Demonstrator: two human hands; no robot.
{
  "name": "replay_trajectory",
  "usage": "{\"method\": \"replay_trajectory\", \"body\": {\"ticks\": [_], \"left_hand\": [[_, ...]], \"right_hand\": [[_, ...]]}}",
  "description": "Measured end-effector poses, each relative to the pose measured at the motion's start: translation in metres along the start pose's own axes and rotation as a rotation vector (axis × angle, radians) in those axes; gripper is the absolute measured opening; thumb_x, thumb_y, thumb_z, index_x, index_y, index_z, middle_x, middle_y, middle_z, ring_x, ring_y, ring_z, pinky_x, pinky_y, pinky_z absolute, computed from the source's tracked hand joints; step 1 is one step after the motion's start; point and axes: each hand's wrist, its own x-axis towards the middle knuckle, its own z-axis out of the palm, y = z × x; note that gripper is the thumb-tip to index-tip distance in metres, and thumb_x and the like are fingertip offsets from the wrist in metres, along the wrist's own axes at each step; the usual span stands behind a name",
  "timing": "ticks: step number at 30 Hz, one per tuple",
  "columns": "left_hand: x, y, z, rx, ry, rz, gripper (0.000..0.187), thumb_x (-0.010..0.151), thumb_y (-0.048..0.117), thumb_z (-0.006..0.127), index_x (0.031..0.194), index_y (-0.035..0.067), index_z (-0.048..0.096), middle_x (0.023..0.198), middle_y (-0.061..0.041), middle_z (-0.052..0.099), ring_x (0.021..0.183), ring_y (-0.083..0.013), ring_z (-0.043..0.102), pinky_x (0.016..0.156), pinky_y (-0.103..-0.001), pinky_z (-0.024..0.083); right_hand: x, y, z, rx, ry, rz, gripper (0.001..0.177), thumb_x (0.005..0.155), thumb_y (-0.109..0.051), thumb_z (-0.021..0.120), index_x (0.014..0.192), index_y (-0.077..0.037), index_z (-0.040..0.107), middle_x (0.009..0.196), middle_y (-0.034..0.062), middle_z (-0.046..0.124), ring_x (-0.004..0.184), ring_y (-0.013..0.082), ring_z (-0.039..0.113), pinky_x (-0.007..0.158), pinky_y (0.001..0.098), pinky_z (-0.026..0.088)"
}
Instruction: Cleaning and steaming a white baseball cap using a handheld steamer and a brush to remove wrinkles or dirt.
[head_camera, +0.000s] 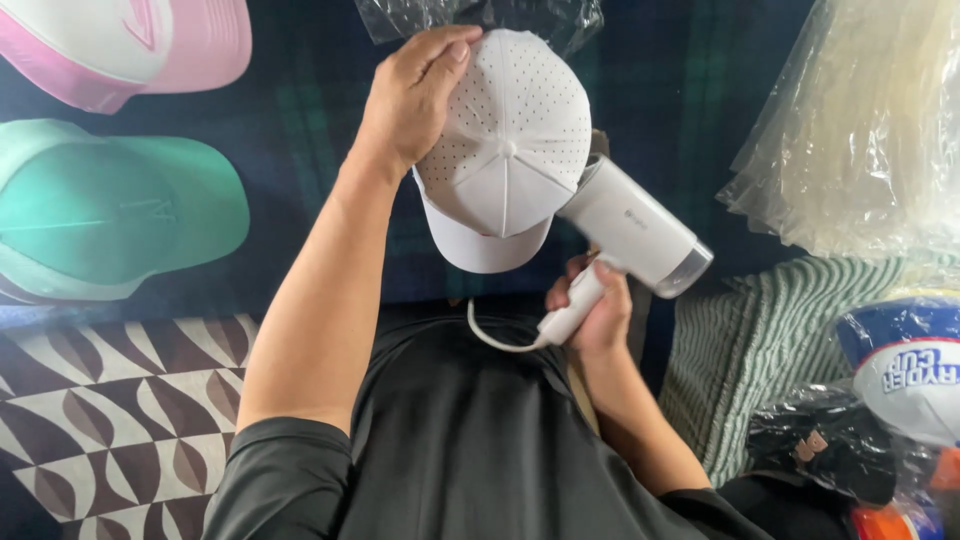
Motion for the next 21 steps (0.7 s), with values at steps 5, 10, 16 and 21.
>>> {"method": "replay_trajectory", "body": {"ticks": [5, 10, 16, 21], "left_hand": [[-0.005, 0.003, 0.001, -0.004, -0.008, -0.029, 0.039, 0.108, 0.031, 0.045, 0.133, 0.009, 0.066, 0.137, -0.012, 0.066, 0.128, -0.0302, 0.063, 0.104, -0.037, 0.051], [-0.001, 0.014, -0.002, -0.033, -0.003, -0.088, 0.038, 0.106, 0.029, 0.047, 0.131, 0.01, 0.068, 0.137, -0.011, 0.066, 0.13, -0.0268, 0.061, 0.105, -0.035, 0.051], [0.0, 0.01, -0.003, 0.001, -0.001, -0.039, 0.036, 0.108, 0.026, 0.047, 0.131, 0.008, 0.068, 0.138, -0.012, 0.066, 0.13, -0.0286, 0.06, 0.107, -0.038, 0.049], [0.0, 0.011, -0.002, -0.019, 0.001, -0.052, 0.036, 0.107, 0.028, 0.048, 0.13, 0.009, 0.069, 0.139, -0.012, 0.065, 0.133, -0.028, 0.058, 0.109, -0.039, 0.047]], "right_hand": [[0.01, -0.019, -0.015, -0.206, 0.065, -0.005, 0.034, 0.081, -0.038, 0.069, 0.091, -0.007, 0.056, 0.081, 0.0055, 0.056, 0.042, 0.0237, 0.052, 0.037, 0.0386, 0.04], [-0.014, -0.016, 0.004, -0.249, -0.01, -0.087, 0.037, 0.089, -0.034, 0.067, 0.111, -0.008, 0.053, 0.083, 0.0065, 0.052, 0.043, 0.021, 0.048, 0.04, 0.0328, 0.041], [0.07, -0.104, 0.017, -0.585, 0.118, -0.112, 0.025, 0.086, -0.023, 0.064, 0.095, -0.003, 0.05, 0.059, 0.0154, 0.055, 0.041, 0.0277, 0.057, 0.036, 0.0401, 0.044], [0.143, -0.166, 0.062, -0.889, -0.211, 0.202, 0.043, 0.091, -0.035, 0.067, 0.123, -0.012, 0.051, 0.074, 0.0052, 0.057, 0.05, 0.0181, 0.054, 0.045, 0.0334, 0.047]]}}
